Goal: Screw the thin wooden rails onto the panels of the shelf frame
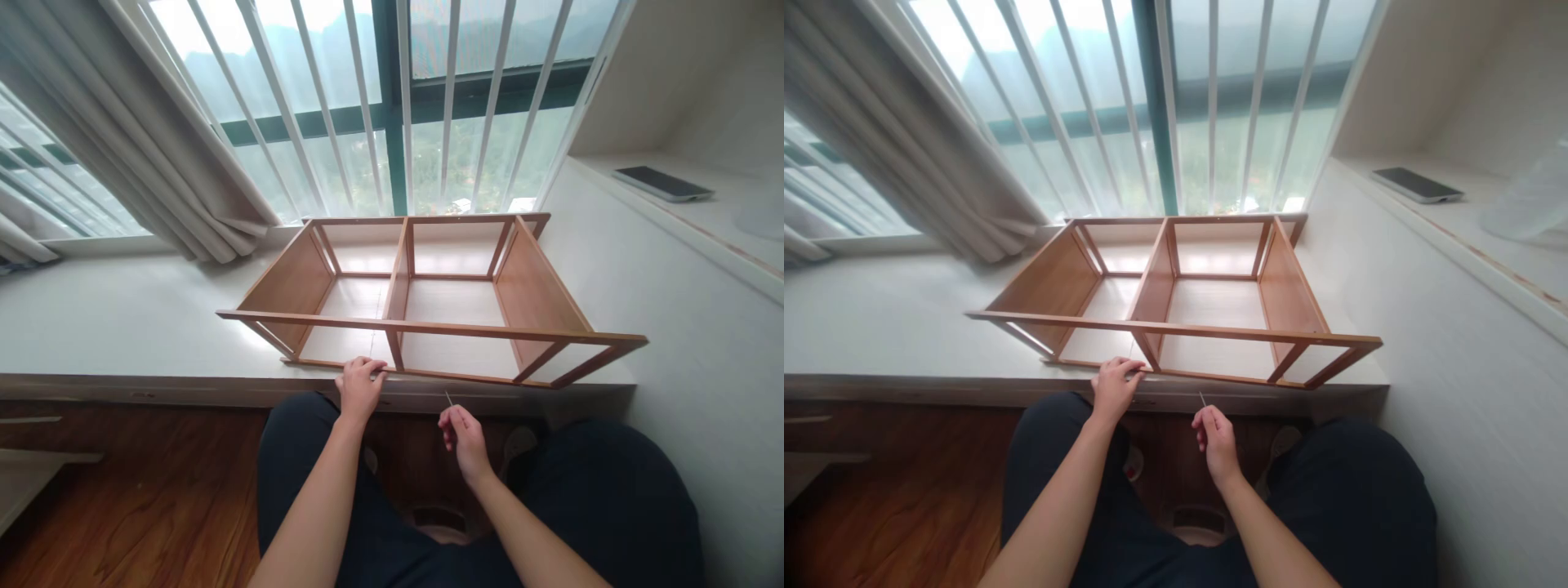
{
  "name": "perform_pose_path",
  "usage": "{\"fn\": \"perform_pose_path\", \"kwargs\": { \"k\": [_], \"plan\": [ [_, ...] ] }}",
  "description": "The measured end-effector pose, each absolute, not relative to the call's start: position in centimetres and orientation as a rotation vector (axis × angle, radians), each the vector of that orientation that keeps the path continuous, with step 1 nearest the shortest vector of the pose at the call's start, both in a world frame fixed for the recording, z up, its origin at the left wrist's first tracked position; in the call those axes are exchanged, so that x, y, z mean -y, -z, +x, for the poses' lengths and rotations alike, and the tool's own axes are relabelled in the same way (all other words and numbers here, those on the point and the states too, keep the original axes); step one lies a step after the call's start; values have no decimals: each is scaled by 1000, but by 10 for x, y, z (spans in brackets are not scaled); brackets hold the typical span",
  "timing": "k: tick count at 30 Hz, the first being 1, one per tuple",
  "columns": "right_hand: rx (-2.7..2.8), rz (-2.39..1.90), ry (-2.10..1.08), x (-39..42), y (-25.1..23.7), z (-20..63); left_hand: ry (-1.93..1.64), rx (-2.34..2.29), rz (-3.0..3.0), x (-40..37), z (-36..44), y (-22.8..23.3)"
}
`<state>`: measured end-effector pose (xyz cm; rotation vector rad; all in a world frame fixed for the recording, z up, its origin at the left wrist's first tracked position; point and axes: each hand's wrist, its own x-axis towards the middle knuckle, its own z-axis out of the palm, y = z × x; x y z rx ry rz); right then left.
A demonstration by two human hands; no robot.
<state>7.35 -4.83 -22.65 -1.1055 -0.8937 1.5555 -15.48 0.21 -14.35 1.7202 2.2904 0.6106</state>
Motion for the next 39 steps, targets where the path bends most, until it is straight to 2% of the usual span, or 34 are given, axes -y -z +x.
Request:
{"fn": "perform_pose_path", "kwargs": {
  "k": [7, 15, 17, 22, 34, 39],
  "plan": [
    [953, -1163, -1460, 48, 222, 80, -582, -2231, 1819, -5, -155, 138],
    [877, -1201, -819, 26, 186, 149, -566, -2316, 1760, -10, -172, 135],
    [849, -1199, -743, 21, 183, 170, -561, -2332, 1742, -13, -180, 134],
    [845, -1169, -823, 11, 186, 195, -543, -2368, 1707, -19, -200, 129],
    [762, -1080, -1107, 11, 177, 182, -385, -2511, 1681, -15, -236, 121],
    [669, -1056, -1082, 13, 176, 192, -522, -2703, 1707, 4, -222, 122]
  ]
}}
